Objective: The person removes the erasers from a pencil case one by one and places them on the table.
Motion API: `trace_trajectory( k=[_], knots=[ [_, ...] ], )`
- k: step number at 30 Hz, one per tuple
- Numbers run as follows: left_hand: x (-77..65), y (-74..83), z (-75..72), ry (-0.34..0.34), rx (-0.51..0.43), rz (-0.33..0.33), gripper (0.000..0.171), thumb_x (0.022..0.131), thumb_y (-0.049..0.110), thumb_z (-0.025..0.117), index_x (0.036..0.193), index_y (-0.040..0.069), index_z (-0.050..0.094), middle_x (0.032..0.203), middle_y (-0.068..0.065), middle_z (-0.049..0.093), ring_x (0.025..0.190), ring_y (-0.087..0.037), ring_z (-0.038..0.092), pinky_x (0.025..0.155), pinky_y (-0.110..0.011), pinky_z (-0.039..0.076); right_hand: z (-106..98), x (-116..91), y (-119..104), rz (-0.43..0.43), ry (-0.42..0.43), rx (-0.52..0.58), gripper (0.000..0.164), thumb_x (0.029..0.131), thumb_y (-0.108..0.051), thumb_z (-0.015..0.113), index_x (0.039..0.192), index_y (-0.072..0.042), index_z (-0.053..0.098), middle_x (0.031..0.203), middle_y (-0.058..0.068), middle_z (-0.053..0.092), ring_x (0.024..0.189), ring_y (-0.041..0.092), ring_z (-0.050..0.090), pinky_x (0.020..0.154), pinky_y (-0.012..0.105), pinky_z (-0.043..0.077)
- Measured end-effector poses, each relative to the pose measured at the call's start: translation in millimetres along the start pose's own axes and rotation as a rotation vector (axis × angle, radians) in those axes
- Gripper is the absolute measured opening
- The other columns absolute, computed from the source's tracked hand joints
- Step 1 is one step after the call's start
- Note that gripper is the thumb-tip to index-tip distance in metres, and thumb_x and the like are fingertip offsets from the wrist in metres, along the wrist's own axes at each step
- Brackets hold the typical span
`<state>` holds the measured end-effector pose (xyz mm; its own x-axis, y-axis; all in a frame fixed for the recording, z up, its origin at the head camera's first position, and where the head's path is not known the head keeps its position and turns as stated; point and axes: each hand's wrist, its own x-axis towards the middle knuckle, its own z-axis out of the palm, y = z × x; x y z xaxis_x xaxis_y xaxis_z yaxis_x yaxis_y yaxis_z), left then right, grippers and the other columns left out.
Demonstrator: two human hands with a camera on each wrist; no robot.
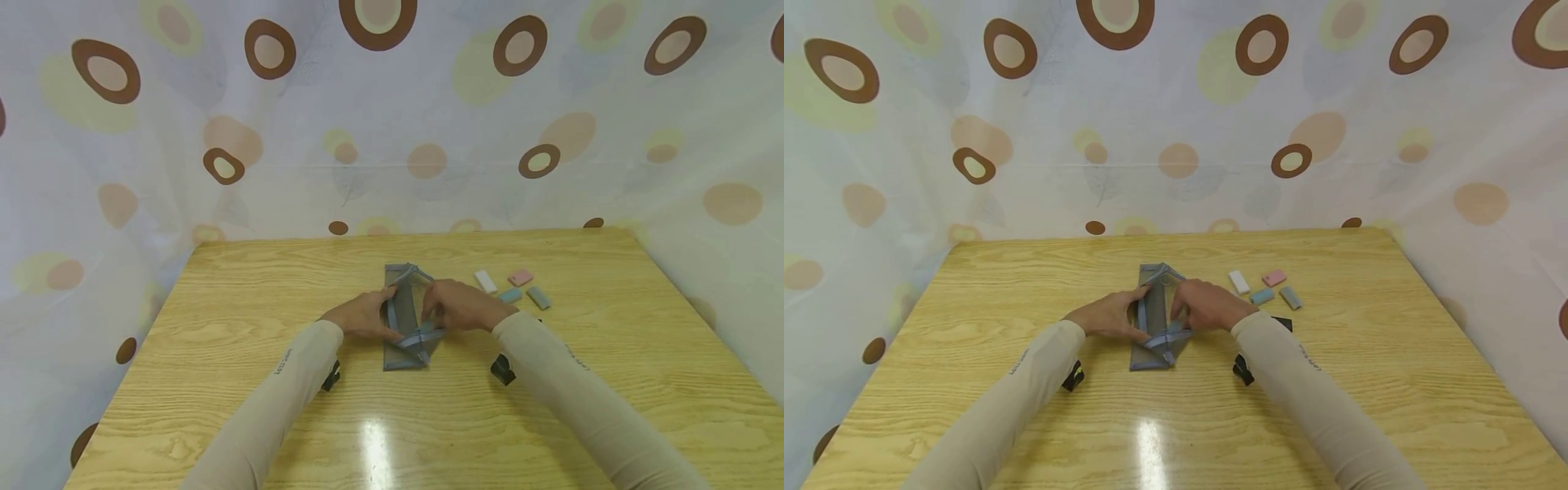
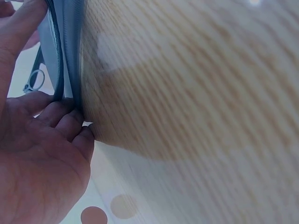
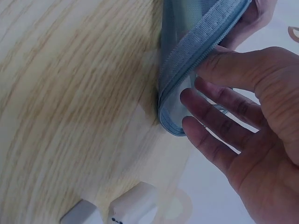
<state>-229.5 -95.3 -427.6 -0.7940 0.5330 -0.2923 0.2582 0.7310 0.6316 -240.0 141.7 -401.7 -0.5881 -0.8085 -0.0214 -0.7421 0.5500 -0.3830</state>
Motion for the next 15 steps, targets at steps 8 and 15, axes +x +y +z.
trace_trajectory(
  k=[8, 15],
  knots=[
    [0.5, -0.9, -0.1, -0.007, 0.013, -0.004, 0.107, 0.085, 0.038, 0.084, 0.163, 0.007, 0.017, 0.164, -0.015, 0.027, 0.147, -0.028, 0.034, 0.116, -0.041, 0.035, -7, -9, 2, 0.026, 0.037, 0.012, 0.019, 0.077, -0.001, 0.086, 0.094, -0.005, 0.081, 0.1, 0.004, 0.069, 0.094, 0.022, 0.065, 0.084, 0.037, 0.057],
    [-1.3, 0.2, -0.8, -0.011, 0.011, 0.015, 0.107, 0.085, 0.035, 0.084, 0.162, 0.006, 0.017, 0.165, -0.015, 0.023, 0.151, -0.03, 0.027, 0.12, -0.041, 0.03, -18, -17, 6, 0.102, 0.04, 0.049, 0.019, 0.081, -0.002, 0.084, 0.099, -0.004, 0.08, 0.104, 0.006, 0.067, 0.095, 0.024, 0.064, 0.084, 0.038, 0.057]
  ],
)
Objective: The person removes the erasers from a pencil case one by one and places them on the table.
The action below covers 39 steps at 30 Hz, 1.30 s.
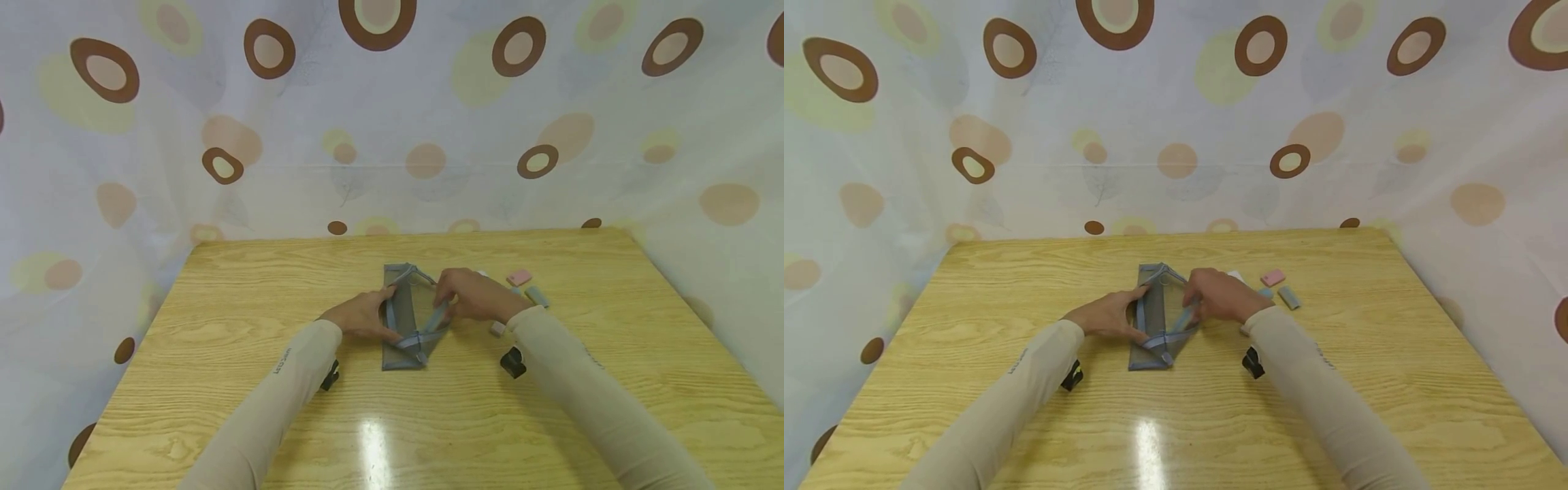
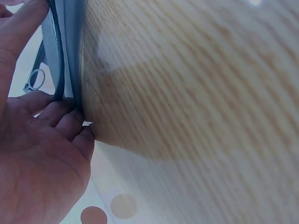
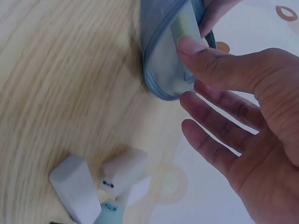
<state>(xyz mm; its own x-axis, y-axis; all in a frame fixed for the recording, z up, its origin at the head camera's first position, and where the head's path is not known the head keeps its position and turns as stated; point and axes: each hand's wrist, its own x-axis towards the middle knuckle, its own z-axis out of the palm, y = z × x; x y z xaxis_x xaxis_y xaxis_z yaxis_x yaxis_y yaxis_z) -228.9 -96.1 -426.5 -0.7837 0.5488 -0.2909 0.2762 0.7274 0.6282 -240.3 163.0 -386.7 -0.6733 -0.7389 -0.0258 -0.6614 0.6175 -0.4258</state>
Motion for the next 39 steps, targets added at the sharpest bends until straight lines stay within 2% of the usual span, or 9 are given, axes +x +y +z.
trace_trajectory(
  k=[5, 11, 21, 32, 39],
  knots=[
    [-0.8, 0.7, 0.3, 0.003, 0.01, -0.003, 0.106, 0.085, 0.035, 0.084, 0.162, 0.006, 0.017, 0.165, -0.015, 0.023, 0.15, -0.031, 0.027, 0.119, -0.042, 0.031, -9, -7, 3, 0.017, 0.006, 0.015, 0.019, 0.081, -0.003, 0.083, 0.1, -0.003, 0.08, 0.105, 0.008, 0.067, 0.093, 0.028, 0.063, 0.081, 0.039, 0.056],
    [-0.5, -0.5, 0.3, 0.008, 0.007, -0.016, 0.105, 0.085, 0.036, 0.083, 0.162, 0.006, 0.018, 0.165, -0.015, 0.024, 0.15, -0.031, 0.028, 0.119, -0.043, 0.031, -17, -16, 8, 0.056, 0.012, 0.018, 0.022, 0.083, -0.006, 0.083, 0.103, 0.0, 0.079, 0.107, 0.01, 0.066, 0.092, 0.024, 0.062, 0.081, 0.04, 0.056],
    [0.4, -1.2, 0.7, 0.009, 0.006, -0.012, 0.106, 0.085, 0.036, 0.084, 0.162, 0.006, 0.018, 0.166, -0.014, 0.023, 0.15, -0.031, 0.027, 0.119, -0.043, 0.03, -25, -34, 23, 0.091, 0.027, 0.037, 0.016, 0.088, -0.002, 0.077, 0.104, -0.002, 0.079, 0.109, 0.012, 0.065, 0.093, 0.026, 0.062, 0.081, 0.042, 0.055],
    [-0.2, 0.0, 0.8, 0.011, 0.01, -0.007, 0.105, 0.085, 0.035, 0.084, 0.162, 0.006, 0.018, 0.166, -0.014, 0.023, 0.15, -0.03, 0.027, 0.119, -0.043, 0.03, -21, -47, 28, 0.155, 0.012, 0.076, 0.02, 0.086, -0.005, 0.08, 0.105, 0.001, 0.078, 0.112, 0.014, 0.065, 0.097, 0.028, 0.063, 0.084, 0.046, 0.055],
    [-0.2, -0.5, 1.0, 0.014, 0.006, -0.002, 0.105, 0.085, 0.035, 0.084, 0.162, 0.006, 0.019, 0.166, -0.014, 0.023, 0.15, -0.03, 0.028, 0.119, -0.042, 0.031, -14, -51, 32, 0.127, 0.025, 0.087, 0.018, 0.084, -0.003, 0.081, 0.101, 0.002, 0.079, 0.109, 0.015, 0.066, 0.096, 0.031, 0.063, 0.082, 0.045, 0.056]
  ],
)
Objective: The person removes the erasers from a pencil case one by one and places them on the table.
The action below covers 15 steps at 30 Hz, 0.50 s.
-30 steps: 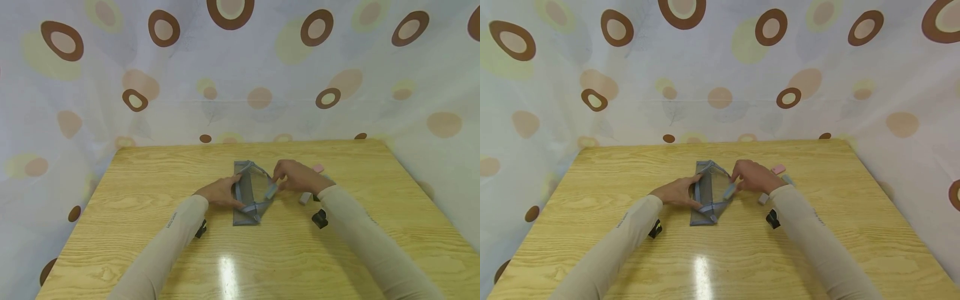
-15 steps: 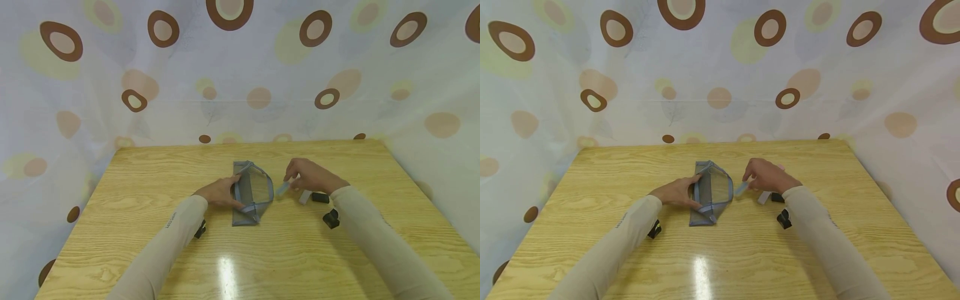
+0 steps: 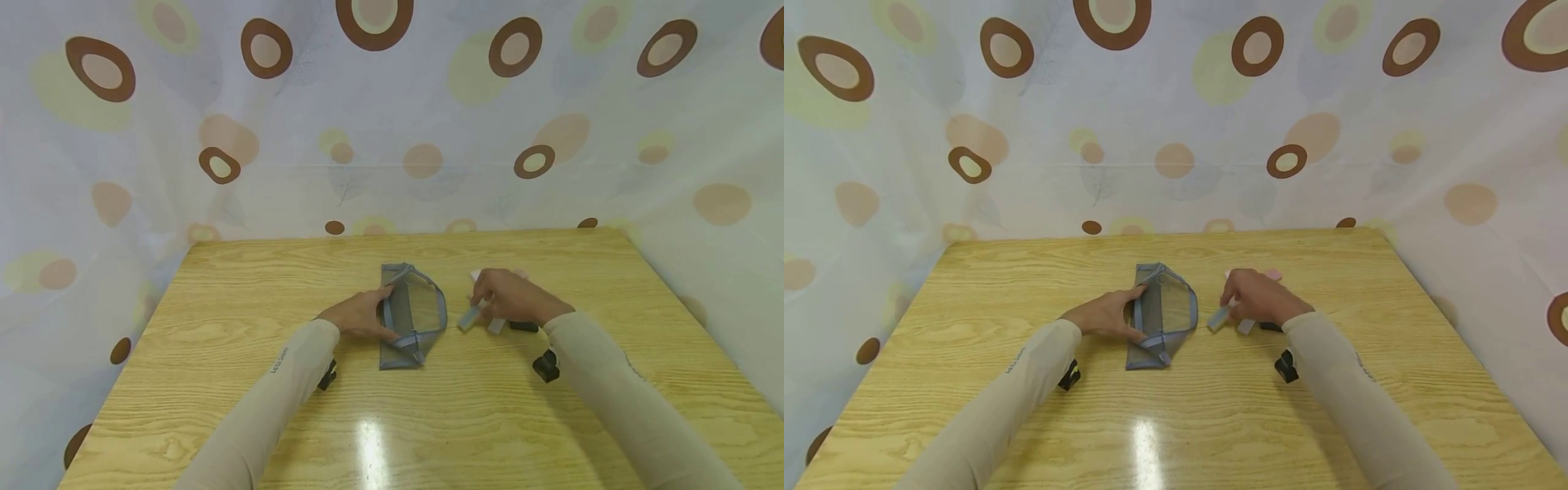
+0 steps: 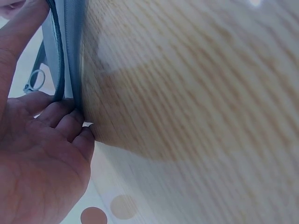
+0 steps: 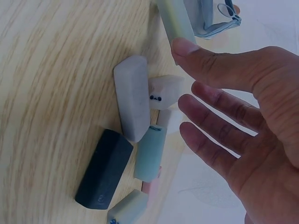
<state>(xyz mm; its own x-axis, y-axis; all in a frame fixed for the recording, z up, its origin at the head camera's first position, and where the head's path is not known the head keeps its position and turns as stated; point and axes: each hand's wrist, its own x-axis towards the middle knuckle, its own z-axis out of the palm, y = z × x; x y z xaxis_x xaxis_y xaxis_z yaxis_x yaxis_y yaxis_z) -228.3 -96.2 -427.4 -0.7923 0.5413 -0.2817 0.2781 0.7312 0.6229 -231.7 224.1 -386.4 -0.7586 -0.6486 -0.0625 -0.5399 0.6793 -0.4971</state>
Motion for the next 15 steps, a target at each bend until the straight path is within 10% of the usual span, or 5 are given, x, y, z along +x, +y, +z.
trace_trajectory(
  k=[15],
  knots=[
    [-1.9, 2.6, -0.3, -0.002, -0.003, -0.009, 0.105, 0.085, 0.035, 0.084, 0.162, 0.007, 0.018, 0.166, -0.013, 0.021, 0.151, -0.03, 0.026, 0.119, -0.043, 0.03, 5.6, -0.3, 6.9, -0.015, -0.009, -0.05, 0.022, 0.077, -0.01, 0.088, 0.096, -0.001, 0.081, 0.096, 0.007, 0.072, 0.081, 0.018, 0.061, 0.069, 0.033, 0.053]
  ],
)
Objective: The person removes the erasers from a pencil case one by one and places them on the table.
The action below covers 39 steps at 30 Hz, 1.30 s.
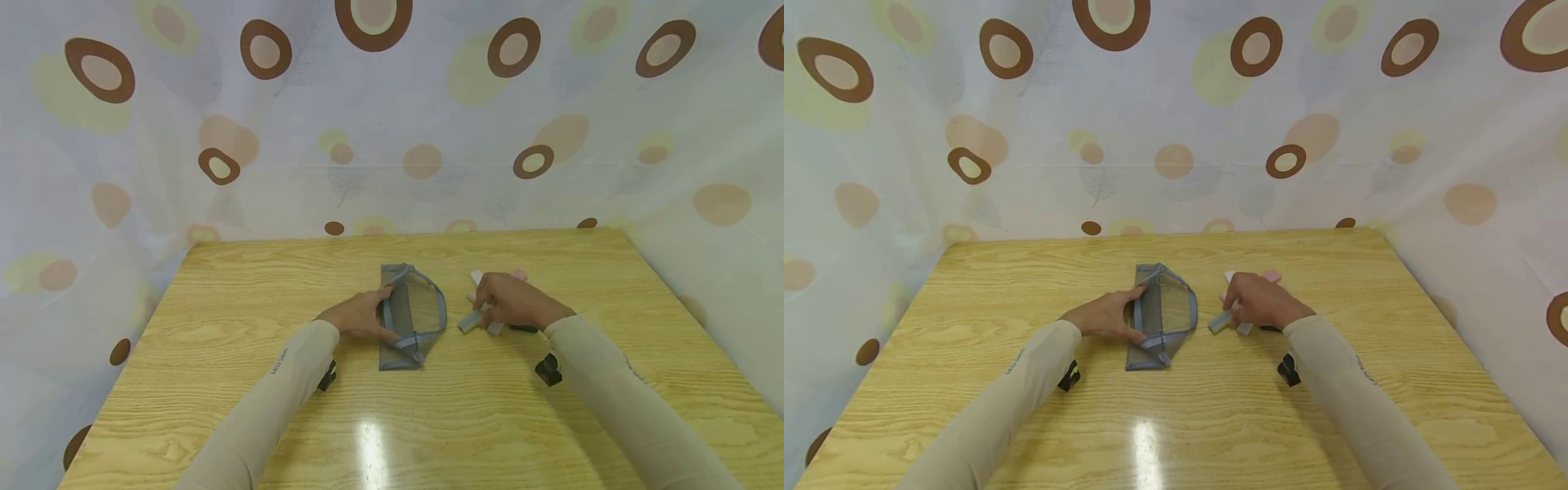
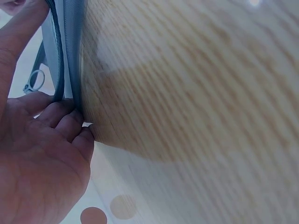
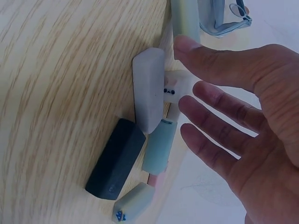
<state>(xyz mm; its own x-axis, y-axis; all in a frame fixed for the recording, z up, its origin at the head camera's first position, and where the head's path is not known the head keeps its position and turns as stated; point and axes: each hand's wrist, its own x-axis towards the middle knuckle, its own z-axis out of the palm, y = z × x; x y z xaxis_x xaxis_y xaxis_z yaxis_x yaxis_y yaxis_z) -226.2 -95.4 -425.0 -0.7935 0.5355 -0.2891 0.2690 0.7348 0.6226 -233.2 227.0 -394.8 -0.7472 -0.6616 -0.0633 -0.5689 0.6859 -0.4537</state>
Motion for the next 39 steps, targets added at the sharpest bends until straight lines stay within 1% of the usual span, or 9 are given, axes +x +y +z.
trace_trajectory(
  k=[3, 6, 10, 21, 25, 29, 36, 39],
  knots=[
    [-0.3, 0.3, -0.1, 0.001, -0.001, 0.002, 0.105, 0.085, 0.035, 0.084, 0.162, 0.007, 0.018, 0.166, -0.013, 0.022, 0.151, -0.03, 0.027, 0.119, -0.043, 0.03, 1, -1, -1, 0.021, -0.003, -0.026, 0.023, 0.078, -0.011, 0.088, 0.098, -0.001, 0.08, 0.1, 0.008, 0.069, 0.085, 0.021, 0.062, 0.073, 0.036, 0.055],
    [-0.5, 0.5, -0.3, 0.001, -0.001, 0.002, 0.105, 0.085, 0.035, 0.084, 0.162, 0.007, 0.018, 0.166, -0.014, 0.022, 0.151, -0.03, 0.027, 0.12, -0.043, 0.03, 1, -2, -1, 0.017, -0.002, -0.064, 0.024, 0.079, -0.011, 0.087, 0.099, 0.0, 0.08, 0.101, 0.008, 0.067, 0.087, 0.023, 0.063, 0.075, 0.038, 0.056],
    [-0.6, 0.3, -0.3, 0.002, -0.003, 0.004, 0.105, 0.085, 0.035, 0.084, 0.162, 0.006, 0.018, 0.166, -0.014, 0.022, 0.151, -0.031, 0.027, 0.12, -0.043, 0.03, 1, -2, -2, 0.002, -0.002, -0.105, 0.024, 0.078, -0.01, 0.088, 0.098, 0.0, 0.08, 0.099, 0.008, 0.068, 0.088, 0.024, 0.064, 0.076, 0.038, 0.057],
    [-0.1, -0.4, -0.6, 0.003, 0.002, 0.001, 0.105, 0.085, 0.036, 0.084, 0.162, 0.006, 0.019, 0.166, -0.015, 0.021, 0.151, -0.031, 0.026, 0.12, -0.044, 0.029, 0, -2, -5, 0.004, -0.002, -0.12, 0.022, 0.078, -0.01, 0.088, 0.096, 0.0, 0.08, 0.097, 0.007, 0.068, 0.088, 0.026, 0.066, 0.076, 0.038, 0.058],
    [0.2, -0.8, -0.3, 0.003, -0.003, 0.004, 0.106, 0.085, 0.035, 0.084, 0.162, 0.005, 0.019, 0.166, -0.015, 0.022, 0.151, -0.031, 0.027, 0.12, -0.043, 0.029, -2, -1, -5, -0.019, 0.01, -0.129, 0.022, 0.078, -0.01, 0.088, 0.096, -0.001, 0.081, 0.097, 0.006, 0.069, 0.088, 0.025, 0.065, 0.076, 0.036, 0.057],
    [0.9, -1.9, 0.3, 0.004, -0.003, 0.008, 0.106, 0.084, 0.035, 0.085, 0.162, 0.005, 0.019, 0.165, -0.015, 0.024, 0.15, -0.031, 0.028, 0.119, -0.043, 0.03, -1, 1, -8, -0.051, 0.018, -0.129, 0.019, 0.078, -0.006, 0.087, 0.094, -0.001, 0.081, 0.096, 0.007, 0.07, 0.088, 0.025, 0.064, 0.077, 0.037, 0.057],
    [1.0, -1.9, 1.0, 0.004, 0.001, 0.012, 0.106, 0.085, 0.036, 0.084, 0.162, 0.005, 0.018, 0.165, -0.016, 0.023, 0.15, -0.031, 0.029, 0.119, -0.042, 0.031, 3, 0, -12, 0.016, -0.001, -0.094, 0.012, 0.078, -0.002, 0.085, 0.089, -0.005, 0.08, 0.099, 0.005, 0.065, 0.09, 0.025, 0.063, 0.082, 0.043, 0.056],
    [0.7, -1.3, 0.8, 0.004, -0.009, 0.01, 0.106, 0.085, 0.035, 0.084, 0.162, 0.005, 0.018, 0.165, -0.016, 0.024, 0.15, -0.031, 0.029, 0.119, -0.043, 0.031, 5, 0, -12, 0.019, 0.006, -0.093, 0.011, 0.079, -0.002, 0.085, 0.088, -0.006, 0.081, 0.1, 0.005, 0.066, 0.091, 0.025, 0.063, 0.083, 0.043, 0.056]
  ],
)
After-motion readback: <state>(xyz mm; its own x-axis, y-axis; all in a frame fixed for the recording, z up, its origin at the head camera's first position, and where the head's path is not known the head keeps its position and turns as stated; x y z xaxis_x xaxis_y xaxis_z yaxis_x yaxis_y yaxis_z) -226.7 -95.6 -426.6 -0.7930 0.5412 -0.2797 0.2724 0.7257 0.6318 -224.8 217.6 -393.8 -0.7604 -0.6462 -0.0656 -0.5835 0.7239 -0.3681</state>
